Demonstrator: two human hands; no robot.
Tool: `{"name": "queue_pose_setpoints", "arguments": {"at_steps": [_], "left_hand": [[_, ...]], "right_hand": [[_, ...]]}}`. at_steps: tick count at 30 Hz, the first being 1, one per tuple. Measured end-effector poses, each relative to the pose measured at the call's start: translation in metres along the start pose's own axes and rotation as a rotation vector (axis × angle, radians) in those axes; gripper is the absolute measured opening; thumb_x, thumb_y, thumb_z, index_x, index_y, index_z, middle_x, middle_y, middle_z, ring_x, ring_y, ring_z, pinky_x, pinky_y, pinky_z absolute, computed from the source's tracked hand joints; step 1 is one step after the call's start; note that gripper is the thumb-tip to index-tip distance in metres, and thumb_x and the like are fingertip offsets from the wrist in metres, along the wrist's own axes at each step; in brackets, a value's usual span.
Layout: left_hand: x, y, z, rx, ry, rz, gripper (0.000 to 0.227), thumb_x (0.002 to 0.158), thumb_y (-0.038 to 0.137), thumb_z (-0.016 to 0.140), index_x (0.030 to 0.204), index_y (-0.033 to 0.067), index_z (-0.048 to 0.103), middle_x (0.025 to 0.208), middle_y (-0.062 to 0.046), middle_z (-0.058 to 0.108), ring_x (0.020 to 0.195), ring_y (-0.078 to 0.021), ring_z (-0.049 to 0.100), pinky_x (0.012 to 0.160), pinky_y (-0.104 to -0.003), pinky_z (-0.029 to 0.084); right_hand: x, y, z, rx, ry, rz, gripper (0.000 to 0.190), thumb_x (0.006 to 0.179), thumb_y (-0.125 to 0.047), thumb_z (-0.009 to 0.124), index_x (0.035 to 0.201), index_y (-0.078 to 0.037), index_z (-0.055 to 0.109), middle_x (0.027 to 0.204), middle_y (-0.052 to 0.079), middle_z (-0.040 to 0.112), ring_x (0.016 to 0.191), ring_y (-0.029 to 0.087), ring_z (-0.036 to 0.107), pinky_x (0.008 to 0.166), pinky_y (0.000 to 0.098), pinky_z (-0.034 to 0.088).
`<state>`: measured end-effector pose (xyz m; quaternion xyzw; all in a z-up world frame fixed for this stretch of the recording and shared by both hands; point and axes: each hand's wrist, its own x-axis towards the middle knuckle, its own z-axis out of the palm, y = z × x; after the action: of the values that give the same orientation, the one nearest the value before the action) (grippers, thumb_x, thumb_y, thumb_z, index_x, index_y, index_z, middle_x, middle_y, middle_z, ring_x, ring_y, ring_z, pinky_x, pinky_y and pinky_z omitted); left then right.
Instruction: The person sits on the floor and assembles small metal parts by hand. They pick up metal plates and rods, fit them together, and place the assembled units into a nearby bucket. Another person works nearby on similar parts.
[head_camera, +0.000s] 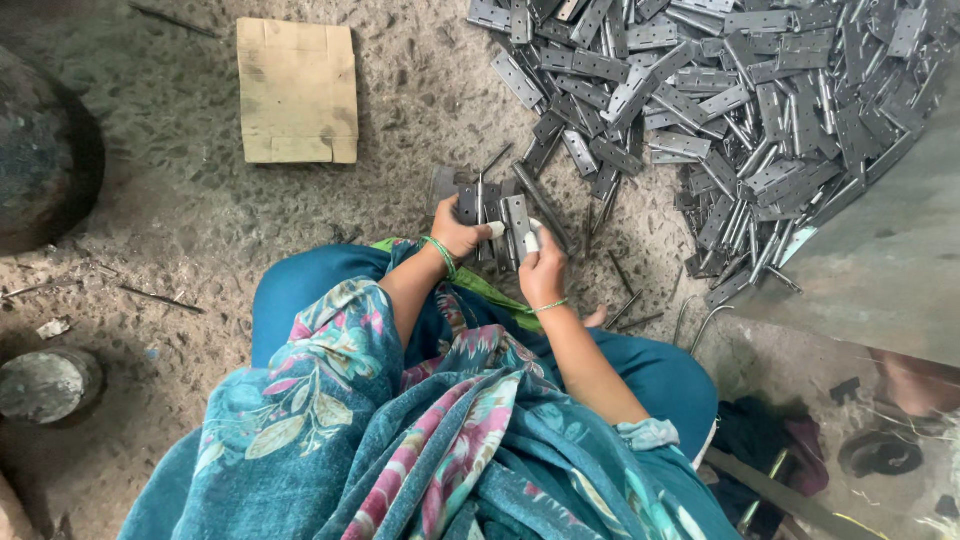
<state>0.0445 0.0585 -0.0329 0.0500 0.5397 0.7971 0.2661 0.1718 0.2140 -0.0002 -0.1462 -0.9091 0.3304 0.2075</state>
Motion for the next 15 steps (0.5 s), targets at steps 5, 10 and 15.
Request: {"name": "queue_pose_setpoints", "arguments": {"at_steps": [5,10,15], "left_hand": [[0.0,0.008,0.001,-0.096,0.043,-0.09,0.053,0.064,-0.007,0.083,0.113,0.0002,0.065,0.098,-0.006,0.074,0.084,-0.017,0.072,0.077,-0.035,0.062],[-0.001,0.018,-0.004,-0.141,-0.039,-0.131,0.05,0.066,-0.008,0.08,0.113,0.0005,0.067,0.098,-0.007,0.075,0.084,-0.018,0.073,0.077,-0.037,0.063],[0.006,0.012,-0.013,-0.086,-0.073,-0.062,0.042,0.069,-0.008,0.082,0.108,-0.0008,0.069,0.096,-0.005,0.075,0.082,-0.0155,0.071,0.077,-0.034,0.062]], "right_hand": [[0.014,0.012,-0.003,0.418,-0.123,0.324,0.036,0.09,0.01,0.049,0.119,0.005,0.07,0.102,0.007,0.073,0.093,0.009,0.063,0.085,0.0261,0.052],[0.013,0.001,-0.004,0.963,-0.127,0.657,0.02,0.097,0.004,0.061,0.115,0.003,0.07,0.099,0.004,0.073,0.085,0.012,0.066,0.078,0.028,0.053],[0.021,-0.02,-0.019,1.083,-0.23,0.755,0.021,0.095,-0.001,0.066,0.116,0.0,0.07,0.103,0.002,0.074,0.09,0.012,0.068,0.081,0.0285,0.054]]}}
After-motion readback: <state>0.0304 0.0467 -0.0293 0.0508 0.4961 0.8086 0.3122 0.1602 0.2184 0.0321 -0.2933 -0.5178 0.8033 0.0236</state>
